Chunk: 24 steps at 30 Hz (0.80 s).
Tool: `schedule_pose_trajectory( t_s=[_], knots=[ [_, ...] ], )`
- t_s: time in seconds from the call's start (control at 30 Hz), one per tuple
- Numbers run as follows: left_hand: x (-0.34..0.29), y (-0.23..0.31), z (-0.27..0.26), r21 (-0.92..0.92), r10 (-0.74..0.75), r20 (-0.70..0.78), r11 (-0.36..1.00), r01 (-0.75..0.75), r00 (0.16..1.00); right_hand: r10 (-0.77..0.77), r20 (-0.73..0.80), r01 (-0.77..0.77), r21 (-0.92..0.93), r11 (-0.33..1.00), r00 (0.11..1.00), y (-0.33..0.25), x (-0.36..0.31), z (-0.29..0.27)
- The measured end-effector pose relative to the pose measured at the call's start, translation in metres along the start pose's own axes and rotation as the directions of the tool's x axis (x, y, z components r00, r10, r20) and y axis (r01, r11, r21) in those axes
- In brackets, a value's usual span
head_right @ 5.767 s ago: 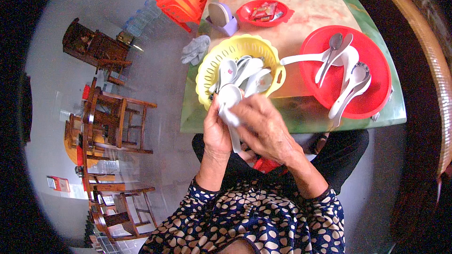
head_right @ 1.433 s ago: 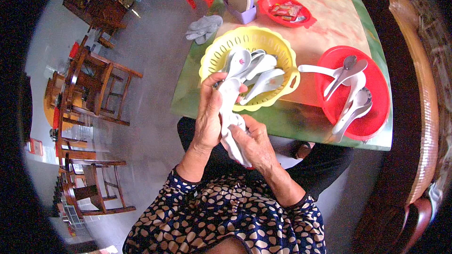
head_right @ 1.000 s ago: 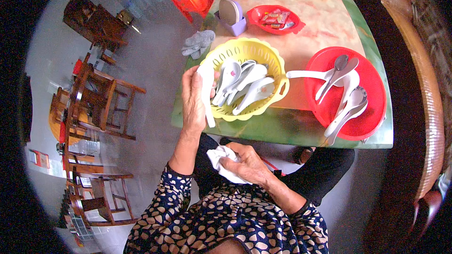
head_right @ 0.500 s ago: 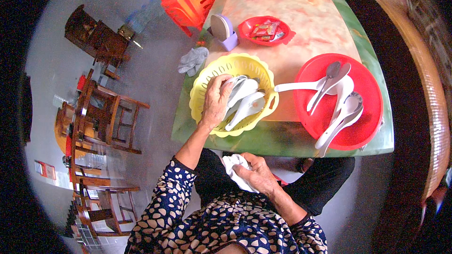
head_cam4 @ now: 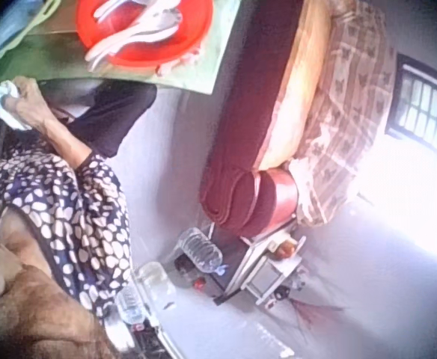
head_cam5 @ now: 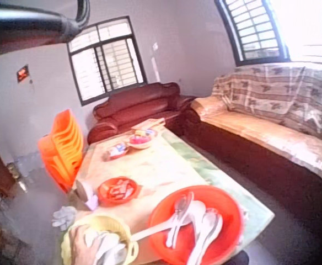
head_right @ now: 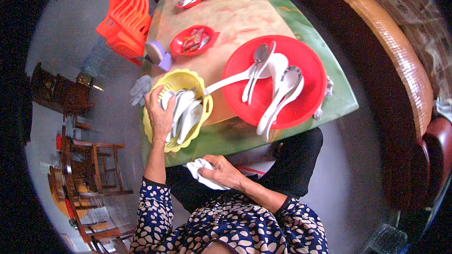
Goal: The person sits on the floor and dries white plastic spoons and forks using a white cloth. They pick up each utensil from a yellow basket, wipe it thoroughly, and place it into a red bowl. The process is repeated for multiple utensils throughout the video.
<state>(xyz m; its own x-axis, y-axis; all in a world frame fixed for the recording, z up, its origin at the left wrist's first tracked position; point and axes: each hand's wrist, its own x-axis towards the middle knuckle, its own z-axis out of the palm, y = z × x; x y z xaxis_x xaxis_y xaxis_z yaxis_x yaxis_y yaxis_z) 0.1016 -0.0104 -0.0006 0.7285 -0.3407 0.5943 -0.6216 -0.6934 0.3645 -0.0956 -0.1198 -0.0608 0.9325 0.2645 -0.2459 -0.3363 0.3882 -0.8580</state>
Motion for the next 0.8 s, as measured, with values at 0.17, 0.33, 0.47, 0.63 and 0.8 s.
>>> schedule_pose_trajectory(
  t_s=[0.17,0.33,0.47,0.63,0.8],
  knots=[
    [0.008,0.063,0.007,-0.019,0.107,0.073,0.994,-0.105,0.992,-0.032,-0.026,0.033,0.025,0.999,0.999,0.003,-0.008,-0.012],
    [0.001,0.125,0.039,-0.232,0.285,0.223,0.944,-0.233,0.932,-0.055,-0.049,0.06,0.1,0.993,0.997,0.003,-0.017,-0.024],
    [-0.003,0.162,0.06,-0.239,0.348,0.363,0.931,-0.275,0.864,-0.033,-0.105,0.043,0.099,0.994,0.994,-0.005,-0.028,-0.04],
    [0.011,0.174,0.081,-0.068,0.317,0.284,0.948,-0.311,0.905,-0.04,-0.131,0.055,0.111,0.992,0.991,-0.003,-0.032,-0.056],
    [0.026,0.149,0.109,0.103,0.289,0.341,0.934,-0.341,0.895,-0.04,-0.098,0.06,0.202,0.978,0.994,0.01,-0.023,-0.067]
  ],
)
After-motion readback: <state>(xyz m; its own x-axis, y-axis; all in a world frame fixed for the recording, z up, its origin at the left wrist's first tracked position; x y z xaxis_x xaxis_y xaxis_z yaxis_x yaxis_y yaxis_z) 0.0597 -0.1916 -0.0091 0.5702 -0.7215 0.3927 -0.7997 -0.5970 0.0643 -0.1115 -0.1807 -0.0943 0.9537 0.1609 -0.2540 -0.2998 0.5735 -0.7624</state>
